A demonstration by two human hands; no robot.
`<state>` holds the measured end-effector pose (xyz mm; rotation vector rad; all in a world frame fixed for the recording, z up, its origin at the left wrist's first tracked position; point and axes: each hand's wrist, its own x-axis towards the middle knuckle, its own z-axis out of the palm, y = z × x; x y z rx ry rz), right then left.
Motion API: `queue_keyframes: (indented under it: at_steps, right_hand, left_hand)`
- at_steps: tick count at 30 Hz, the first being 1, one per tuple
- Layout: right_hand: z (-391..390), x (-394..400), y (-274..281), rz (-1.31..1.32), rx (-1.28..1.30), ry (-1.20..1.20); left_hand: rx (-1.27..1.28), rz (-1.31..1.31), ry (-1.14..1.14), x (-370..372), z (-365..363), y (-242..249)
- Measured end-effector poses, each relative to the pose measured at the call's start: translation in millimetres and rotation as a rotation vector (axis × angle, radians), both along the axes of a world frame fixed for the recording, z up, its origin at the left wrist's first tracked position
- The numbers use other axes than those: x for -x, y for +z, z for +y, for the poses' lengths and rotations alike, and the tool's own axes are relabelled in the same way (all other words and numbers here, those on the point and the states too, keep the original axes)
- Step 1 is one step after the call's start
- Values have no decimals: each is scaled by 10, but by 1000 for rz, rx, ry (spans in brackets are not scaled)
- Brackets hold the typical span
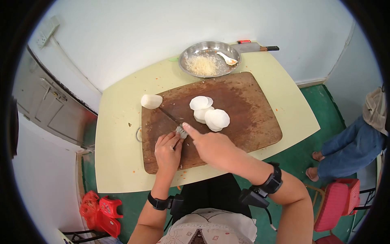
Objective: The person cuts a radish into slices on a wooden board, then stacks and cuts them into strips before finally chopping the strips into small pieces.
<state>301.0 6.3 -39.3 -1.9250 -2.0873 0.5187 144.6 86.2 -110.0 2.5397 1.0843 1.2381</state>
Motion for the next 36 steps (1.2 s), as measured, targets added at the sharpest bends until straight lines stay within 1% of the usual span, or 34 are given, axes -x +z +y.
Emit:
queue_keyframes:
  at_steps: [5,8,11,14,17,23,26,29,32,35,36]
  right_hand:
    - [-80,-81,149,60,70,-123]
    - [-165,-17,153,27,-78,-33]
    - [-186,49,156,7,-28,-11]
    - [-211,60,151,-23,-55,-18]
    - [-205,46,175,-29,-11,-32]
    - [-196,29,161,-27,-12,19]
    - [-121,62,151,-75,63,29]
    - [-34,120,-31,-93,-110,74]
    - [100,-12,65,-6,27,-47]
    - [56,-113,46,108,57,-82]
    - [15,-98,28,56,31,-89]
  left_hand:
    - [5,-6,-10,24,1,-20]
    - [-5,0,5,6,3,-17]
    - [-6,3,4,11,27,-38]
    - [-5,9,5,25,33,-92]
    - [-3,16,10,16,36,-93]
    - [-1,21,11,14,37,-84]
    - [-2,33,10,11,36,-75]
    - [-10,26,5,4,26,-59]
    - [1,-4,-1,15,-2,-7]
    - [30,-29,8,18,-10,-18]
    - [29,-28,9,16,-11,-8]
